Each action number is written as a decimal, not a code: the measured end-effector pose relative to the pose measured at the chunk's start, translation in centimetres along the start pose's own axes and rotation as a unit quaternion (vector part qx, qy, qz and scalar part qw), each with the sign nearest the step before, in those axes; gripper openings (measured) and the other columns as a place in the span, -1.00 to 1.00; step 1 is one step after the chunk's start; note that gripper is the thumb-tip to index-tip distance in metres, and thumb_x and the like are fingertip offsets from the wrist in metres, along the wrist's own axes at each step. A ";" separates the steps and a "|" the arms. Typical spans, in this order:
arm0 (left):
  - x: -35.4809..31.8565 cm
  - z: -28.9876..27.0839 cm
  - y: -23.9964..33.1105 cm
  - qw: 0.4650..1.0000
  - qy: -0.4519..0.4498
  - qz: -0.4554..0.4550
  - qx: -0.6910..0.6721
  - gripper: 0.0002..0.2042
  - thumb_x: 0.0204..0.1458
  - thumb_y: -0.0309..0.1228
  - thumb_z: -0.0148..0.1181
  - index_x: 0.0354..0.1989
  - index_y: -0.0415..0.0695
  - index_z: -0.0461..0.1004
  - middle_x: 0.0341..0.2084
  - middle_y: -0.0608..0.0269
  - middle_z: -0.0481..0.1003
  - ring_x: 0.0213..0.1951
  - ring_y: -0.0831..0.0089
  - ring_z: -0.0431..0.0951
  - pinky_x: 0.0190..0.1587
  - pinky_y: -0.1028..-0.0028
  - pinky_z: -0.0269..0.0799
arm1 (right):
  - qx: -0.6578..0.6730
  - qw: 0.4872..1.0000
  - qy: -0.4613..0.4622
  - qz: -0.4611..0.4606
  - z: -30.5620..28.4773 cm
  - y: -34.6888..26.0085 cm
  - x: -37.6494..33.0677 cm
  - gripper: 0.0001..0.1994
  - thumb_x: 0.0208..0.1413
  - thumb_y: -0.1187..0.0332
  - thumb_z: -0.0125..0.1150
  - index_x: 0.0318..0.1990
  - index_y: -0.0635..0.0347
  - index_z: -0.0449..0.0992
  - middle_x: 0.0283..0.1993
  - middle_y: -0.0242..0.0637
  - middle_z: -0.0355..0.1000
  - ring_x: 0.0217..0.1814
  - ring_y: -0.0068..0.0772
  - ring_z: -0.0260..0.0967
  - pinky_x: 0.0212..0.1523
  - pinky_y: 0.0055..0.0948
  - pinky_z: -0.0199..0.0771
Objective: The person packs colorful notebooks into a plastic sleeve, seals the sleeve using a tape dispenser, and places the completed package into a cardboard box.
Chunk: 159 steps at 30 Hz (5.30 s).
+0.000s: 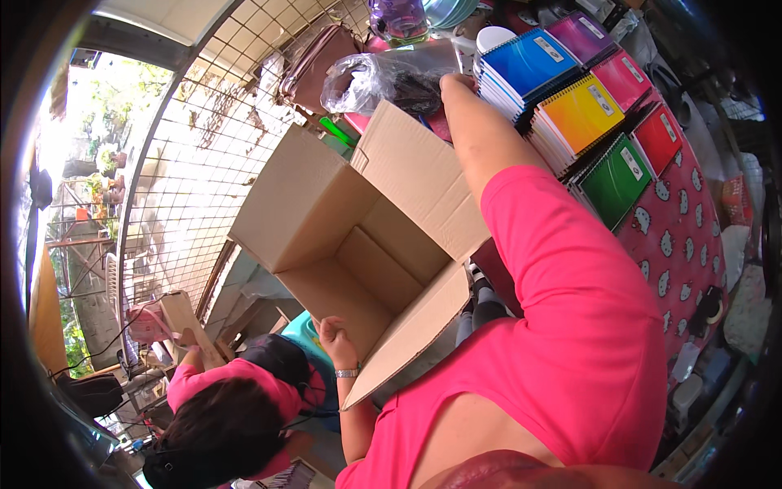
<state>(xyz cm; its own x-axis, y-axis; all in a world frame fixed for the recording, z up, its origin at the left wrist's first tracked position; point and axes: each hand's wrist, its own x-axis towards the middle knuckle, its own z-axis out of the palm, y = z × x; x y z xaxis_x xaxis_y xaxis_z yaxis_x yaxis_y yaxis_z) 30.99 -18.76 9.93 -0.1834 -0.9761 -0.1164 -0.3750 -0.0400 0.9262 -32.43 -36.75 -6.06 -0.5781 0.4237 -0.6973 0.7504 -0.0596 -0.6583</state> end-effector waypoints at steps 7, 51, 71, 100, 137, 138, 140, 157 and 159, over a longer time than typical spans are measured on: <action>-0.2 -0.4 -1.2 0.996 0.039 0.055 0.057 -0.74 -0.45 -0.73 -0.15 -0.50 -0.21 0.34 -0.26 0.21 0.27 -0.17 0.37 0.29 -0.05 0.54 0.16 | 0.039 0.998 -0.051 0.010 -1.9 0.8 -4.1 -0.69 0.13 0.30 -0.14 -0.04 0.17 0.41 0.03 -0.15 0.38 0.00 -0.19 0.40 -0.06 -0.24 0.43; -11.3 5.2 30.8 0.871 -0.087 0.483 0.031 -0.64 0.19 -0.36 -0.26 -0.04 -0.33 0.40 -0.03 0.03 0.41 0.00 0.25 0.43 0.05 0.35 0.35 | 0.016 0.996 0.009 -0.089 -87.9 12.7 14.6 -0.75 -0.01 0.41 0.14 -0.13 0.26 0.47 -0.29 -0.15 0.46 -0.37 -0.29 0.46 -0.46 -0.30 0.48; -31.2 46.0 9.7 0.754 -0.637 -0.026 0.158 -0.75 0.04 -0.42 0.06 -0.10 -0.19 0.45 -0.35 0.37 0.48 -0.34 0.63 0.44 -0.35 0.62 0.36 | -0.470 0.835 0.047 -0.283 -89.7 3.8 23.0 -0.57 -0.19 0.18 0.37 -0.10 0.02 0.44 0.08 -0.26 0.29 0.13 -0.12 0.25 0.08 -0.10 0.29; -31.7 52.5 5.6 0.735 -0.617 0.138 0.245 -0.46 -0.12 -0.29 0.30 0.05 -0.19 0.29 -0.24 0.15 0.44 -0.32 0.43 0.46 -0.31 0.45 0.39 | -0.425 0.763 -0.306 -0.380 -97.4 14.3 8.2 -0.71 -0.10 0.46 0.15 -0.15 0.03 0.52 0.04 -0.23 0.39 0.12 -0.20 0.28 0.13 -0.27 0.23; -31.9 48.0 3.7 0.523 -0.555 0.548 0.345 -0.66 -0.14 -0.18 0.20 -0.13 0.10 0.50 0.10 0.17 0.31 0.11 0.09 0.29 0.12 0.18 0.21 | -0.652 0.598 -0.236 -0.401 -84.0 4.4 15.2 0.07 -0.27 -0.30 0.21 0.37 -0.43 -0.35 0.43 -0.13 -0.73 0.43 0.30 -0.69 0.27 0.35 -0.60; -31.8 48.4 3.8 0.529 -0.565 0.530 0.346 -0.71 -0.13 -0.21 0.19 -0.19 0.05 0.52 0.02 0.15 0.35 0.05 0.09 0.33 0.08 0.20 0.26 | -0.664 0.581 -0.249 -0.400 -84.1 3.9 14.6 0.04 -0.24 -0.27 0.21 0.36 -0.46 -0.33 0.43 -0.08 -0.69 0.44 0.31 -0.64 0.28 0.34 -0.55; -32.0 50.1 4.9 0.531 -0.589 0.504 0.343 -0.78 -0.13 -0.28 0.16 -0.31 -0.05 0.55 -0.13 0.12 0.44 -0.07 0.08 0.41 0.00 0.24 0.34 | -0.660 0.583 -0.272 -0.388 -84.6 3.6 14.4 -0.03 -0.19 -0.22 0.21 0.36 -0.51 -0.27 0.44 -0.03 -0.61 0.43 0.32 -0.52 0.29 0.31 -0.45; -30.2 52.8 2.8 0.808 -0.511 0.229 0.185 -0.44 -0.06 -0.09 0.14 0.09 -0.11 0.21 0.07 0.01 0.22 0.04 -0.10 0.28 0.06 0.08 0.24 | -0.451 0.786 -0.344 -0.245 -82.3 -4.6 24.3 -0.54 0.12 -0.09 -0.02 -0.28 0.15 0.55 -0.37 -0.19 0.49 -0.31 -0.25 0.44 -0.25 -0.25 0.40; -32.8 51.2 2.2 0.699 -0.490 0.478 0.209 -0.60 -0.03 -0.29 0.11 -0.02 -0.17 0.29 -0.04 -0.01 0.31 -0.01 -0.01 0.33 0.06 0.13 0.25 | -0.424 0.802 -0.365 -0.207 -82.1 -4.8 25.2 -0.53 0.12 -0.10 -0.03 -0.29 0.16 0.53 -0.38 -0.25 0.48 -0.37 -0.33 0.41 -0.30 -0.28 0.40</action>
<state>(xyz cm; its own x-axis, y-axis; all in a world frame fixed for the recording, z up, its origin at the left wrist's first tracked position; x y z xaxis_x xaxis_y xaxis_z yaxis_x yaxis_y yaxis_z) -10.36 24.07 -2.62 -0.9886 0.1075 0.1051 0.1490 0.7954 0.5875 -24.28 48.40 2.86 -0.6351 -0.4132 -0.6525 0.2147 0.7171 -0.6631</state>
